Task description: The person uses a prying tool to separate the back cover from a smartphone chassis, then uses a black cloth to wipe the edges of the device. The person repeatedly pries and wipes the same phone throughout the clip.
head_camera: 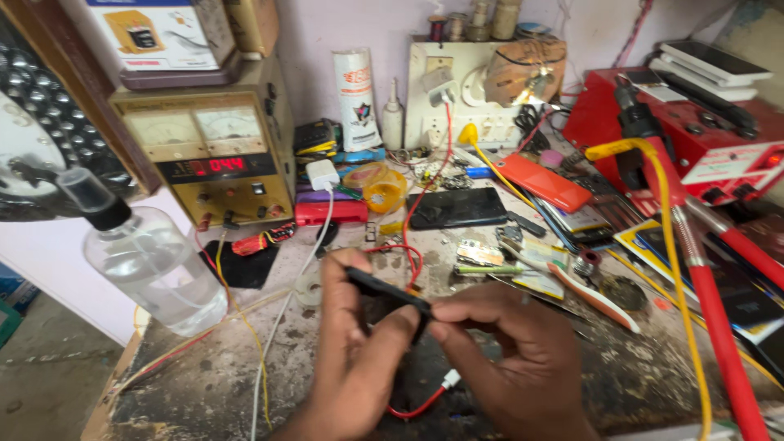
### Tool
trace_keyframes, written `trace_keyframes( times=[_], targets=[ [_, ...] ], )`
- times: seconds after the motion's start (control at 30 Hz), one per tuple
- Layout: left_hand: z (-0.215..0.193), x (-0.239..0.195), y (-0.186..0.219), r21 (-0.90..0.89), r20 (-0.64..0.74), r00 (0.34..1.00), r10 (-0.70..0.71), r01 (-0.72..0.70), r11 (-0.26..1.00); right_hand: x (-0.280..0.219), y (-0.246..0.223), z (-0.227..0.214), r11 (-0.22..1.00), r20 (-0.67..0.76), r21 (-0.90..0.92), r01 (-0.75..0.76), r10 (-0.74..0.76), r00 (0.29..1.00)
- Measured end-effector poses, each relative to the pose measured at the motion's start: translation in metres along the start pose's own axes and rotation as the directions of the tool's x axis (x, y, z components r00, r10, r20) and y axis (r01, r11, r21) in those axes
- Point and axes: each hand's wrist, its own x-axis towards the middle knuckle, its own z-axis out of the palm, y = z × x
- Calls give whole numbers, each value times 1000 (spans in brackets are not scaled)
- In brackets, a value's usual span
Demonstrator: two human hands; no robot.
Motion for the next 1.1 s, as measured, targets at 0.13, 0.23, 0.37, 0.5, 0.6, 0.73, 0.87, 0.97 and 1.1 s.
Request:
trace_keyframes(
  times=[0.13,0.23,0.37,0.5,0.6,0.73,0.87,0.97,1.1],
  targets=[
    [-1,-6,0,20,-32,993,110,-110,994,1,-14,4,973,24,-196,122,-119,993],
    [2,-6,-4,-26,-39,994,106,-107,994,1,-20,3,970,8,-208,122,-122,992],
    [3,-4,-10,-14,-53,988,147,-148,989,-6,-20,1,983,-7,-163,90,-92,996],
    [-1,-7,-5,-4,-91,972,216,-217,976,2,-1,0,945,-16,-320,-66,64,998],
    [-7,-22,3,-127,-103,976,192,-204,971,16,25,5,741,94,-654,-153,280,955],
    [-23,-42,16,-70,-176,962,210,-225,972,30,51,13,582,178,-813,-26,291,940],
    [-36,-55,22,-101,-177,957,228,-248,963,54,80,53,818,468,-501,282,-18,883],
    [-42,-61,24,-108,-199,956,214,-238,965,78,109,114,911,624,-109,398,-249,741],
    [-52,-64,22,43,-228,937,264,-261,964,93,130,180,868,677,-143,475,-264,687]
  ],
)
